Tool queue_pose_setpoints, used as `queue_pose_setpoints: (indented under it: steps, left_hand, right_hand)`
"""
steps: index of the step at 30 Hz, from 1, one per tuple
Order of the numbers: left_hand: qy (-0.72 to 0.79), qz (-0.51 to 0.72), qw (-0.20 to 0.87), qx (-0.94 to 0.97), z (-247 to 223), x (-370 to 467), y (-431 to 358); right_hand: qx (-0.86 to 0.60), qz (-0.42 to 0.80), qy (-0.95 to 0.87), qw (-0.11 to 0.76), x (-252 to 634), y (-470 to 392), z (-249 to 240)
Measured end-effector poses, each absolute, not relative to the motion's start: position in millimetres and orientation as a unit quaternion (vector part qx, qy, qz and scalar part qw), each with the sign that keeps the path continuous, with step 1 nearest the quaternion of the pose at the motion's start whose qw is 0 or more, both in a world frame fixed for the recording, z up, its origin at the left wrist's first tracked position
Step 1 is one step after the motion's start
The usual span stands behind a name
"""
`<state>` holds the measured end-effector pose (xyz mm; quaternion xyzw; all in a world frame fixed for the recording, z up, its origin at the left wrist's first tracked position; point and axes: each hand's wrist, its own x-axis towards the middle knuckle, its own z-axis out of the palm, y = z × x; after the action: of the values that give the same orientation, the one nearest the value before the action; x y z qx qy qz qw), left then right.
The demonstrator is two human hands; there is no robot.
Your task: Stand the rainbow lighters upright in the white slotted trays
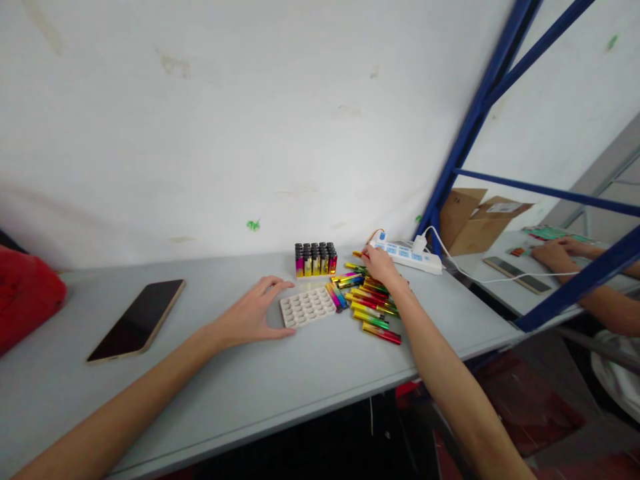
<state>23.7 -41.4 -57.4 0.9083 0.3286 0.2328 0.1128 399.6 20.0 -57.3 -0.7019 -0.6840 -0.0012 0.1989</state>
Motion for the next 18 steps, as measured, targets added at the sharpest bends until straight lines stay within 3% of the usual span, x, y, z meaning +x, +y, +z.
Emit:
queue_pose_setpoints:
  steps: [5, 10, 13, 18]
  left_hand:
    - [0.357, 0.240, 0.128, 0.894, -64, 24, -34]
    - [0.382, 0.253, 0.144, 0.877, -68, 26, -32]
    - [0.393, 0.267, 0.136, 0.869, -72, 23, -29]
    - [0.414, 0.266, 0.120, 0.862, -77, 20, -26]
  right_hand:
    - [-0.600, -0.007, -0.699, 0.389, 373, 0, -31]
    - [-0.497, 0.145, -0.656, 0.549, 336, -13, -24]
    - [-0.433, 0.293, -0.639, 0.565, 313, -22, -27]
    - [-0.317, 0.508, -0.611, 0.517, 282, -36, -29]
